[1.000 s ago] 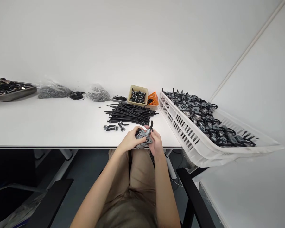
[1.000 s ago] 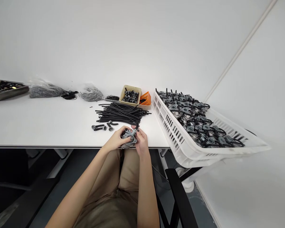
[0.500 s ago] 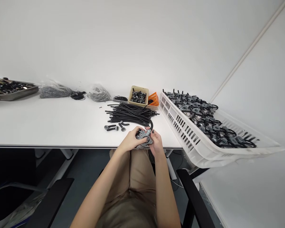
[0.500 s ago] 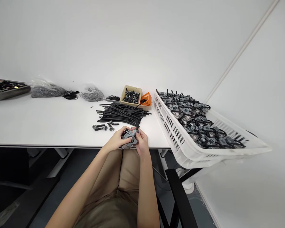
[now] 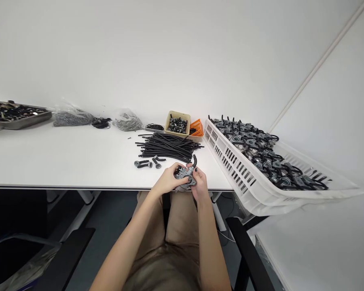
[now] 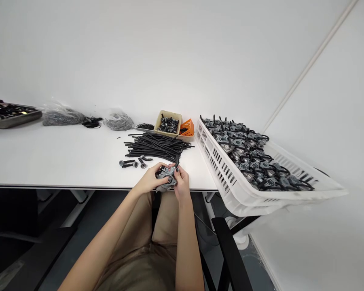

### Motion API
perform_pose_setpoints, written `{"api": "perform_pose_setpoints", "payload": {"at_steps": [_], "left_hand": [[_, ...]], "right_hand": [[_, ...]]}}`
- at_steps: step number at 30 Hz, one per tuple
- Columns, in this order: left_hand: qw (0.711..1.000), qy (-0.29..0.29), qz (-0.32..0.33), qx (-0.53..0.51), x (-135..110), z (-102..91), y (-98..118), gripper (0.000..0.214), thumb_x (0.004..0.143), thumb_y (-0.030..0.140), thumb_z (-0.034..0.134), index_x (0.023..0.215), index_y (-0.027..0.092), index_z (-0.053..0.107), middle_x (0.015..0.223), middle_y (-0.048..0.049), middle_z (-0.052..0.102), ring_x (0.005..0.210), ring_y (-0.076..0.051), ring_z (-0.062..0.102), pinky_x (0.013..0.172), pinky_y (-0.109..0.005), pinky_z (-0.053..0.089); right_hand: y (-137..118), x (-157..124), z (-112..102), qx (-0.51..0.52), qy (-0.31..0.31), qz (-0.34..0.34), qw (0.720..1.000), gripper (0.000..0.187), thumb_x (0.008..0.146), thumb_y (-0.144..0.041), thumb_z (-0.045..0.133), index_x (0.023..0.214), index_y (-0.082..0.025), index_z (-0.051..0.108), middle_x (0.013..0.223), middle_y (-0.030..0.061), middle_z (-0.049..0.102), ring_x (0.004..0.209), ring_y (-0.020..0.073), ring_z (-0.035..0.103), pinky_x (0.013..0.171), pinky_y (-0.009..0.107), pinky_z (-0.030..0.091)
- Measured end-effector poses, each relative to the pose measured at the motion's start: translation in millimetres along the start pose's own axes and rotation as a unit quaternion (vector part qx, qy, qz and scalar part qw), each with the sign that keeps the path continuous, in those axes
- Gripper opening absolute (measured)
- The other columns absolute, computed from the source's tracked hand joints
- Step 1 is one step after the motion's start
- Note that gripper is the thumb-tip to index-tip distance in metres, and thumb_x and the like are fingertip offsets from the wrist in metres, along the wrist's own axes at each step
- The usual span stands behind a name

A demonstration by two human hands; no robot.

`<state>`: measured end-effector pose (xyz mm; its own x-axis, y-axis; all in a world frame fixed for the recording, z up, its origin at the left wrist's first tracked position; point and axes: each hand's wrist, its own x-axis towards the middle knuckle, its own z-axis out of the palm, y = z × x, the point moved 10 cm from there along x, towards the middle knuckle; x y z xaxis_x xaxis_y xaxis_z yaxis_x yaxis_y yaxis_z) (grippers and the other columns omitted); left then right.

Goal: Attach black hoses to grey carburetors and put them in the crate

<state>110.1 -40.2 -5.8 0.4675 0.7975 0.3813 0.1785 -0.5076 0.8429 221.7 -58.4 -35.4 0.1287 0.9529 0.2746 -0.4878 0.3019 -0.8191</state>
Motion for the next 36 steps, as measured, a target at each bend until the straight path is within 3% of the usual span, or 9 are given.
{"api": "perform_pose_setpoints", "payload": {"at_steps": [6,11,22,27,31,36], "left_hand": [[1.0,0.003,0.004,0.001,0,-0.8,0,0.037,0.073,0.032,0.069,0.106,0.018,0.061,0.095,-0.0027,0.068,0.083,-0.019,0.061,0.076,-0.029,0.048],[1.0,0.002,0.005,-0.005,-1,-1.0,1,0.041,0.072,0.035,0.071,0.108,0.018,0.061,0.094,-0.003,0.069,0.083,-0.019,0.062,0.077,-0.029,0.048],[1.0,-0.003,-0.002,-0.012,0,-0.2,4,0.037,0.07,0.03,0.07,0.104,0.017,0.062,0.09,-0.0018,0.067,0.079,-0.018,0.06,0.072,-0.027,0.046],[1.0,-0.012,-0.004,-0.019,0,0.6,3,0.039,0.07,0.028,0.071,0.106,0.017,0.062,0.093,-0.0024,0.067,0.082,-0.018,0.06,0.075,-0.027,0.046],[0.999,-0.024,0.005,-0.033,0,2.1,3,0.042,0.07,0.028,0.072,0.109,0.018,0.062,0.101,-0.004,0.068,0.087,-0.02,0.061,0.079,-0.029,0.047],[0.999,-0.031,0.011,-0.021,-2,2.2,2,0.042,0.069,0.026,0.072,0.11,0.019,0.063,0.093,-0.0018,0.066,0.081,-0.018,0.059,0.075,-0.028,0.046]], "right_hand": [[-1,0,-1,-0.003,0.018,-0.005,1.0,0.033,0.07,-0.045,0.079,0.088,-0.019,0.068,0.077,-0.0001,0.061,0.068,0.012,0.055,0.064,0.023,0.047],[0,-1,2,-0.001,-0.003,0.014,1.0,0.035,0.077,-0.045,0.073,0.098,-0.018,0.069,0.083,0.0023,0.064,0.074,0.0135,0.059,0.07,0.024,0.049],[3,0,-5,-0.012,0.017,-0.009,1.0,0.032,0.073,-0.045,0.076,0.091,-0.019,0.067,0.077,-0.0002,0.062,0.067,0.0114,0.057,0.063,0.022,0.046],[0,0,-8,0.046,0.036,-0.014,0.998,0.035,0.081,-0.047,0.065,0.107,-0.023,0.068,0.1,0.0031,0.068,0.08,0.0134,0.062,0.074,0.026,0.052],[-4,0,-9,0.074,0.049,-0.015,0.996,0.043,0.084,-0.047,0.061,0.124,-0.03,0.06,0.119,0.0029,0.065,0.09,0.0149,0.064,0.078,0.03,0.053],[-26,-2,-22,0.019,0.098,-0.067,0.993,0.046,0.076,-0.036,0.074,0.118,-0.025,0.06,0.102,0.0034,0.069,0.091,0.0147,0.065,0.087,0.031,0.05]]}}
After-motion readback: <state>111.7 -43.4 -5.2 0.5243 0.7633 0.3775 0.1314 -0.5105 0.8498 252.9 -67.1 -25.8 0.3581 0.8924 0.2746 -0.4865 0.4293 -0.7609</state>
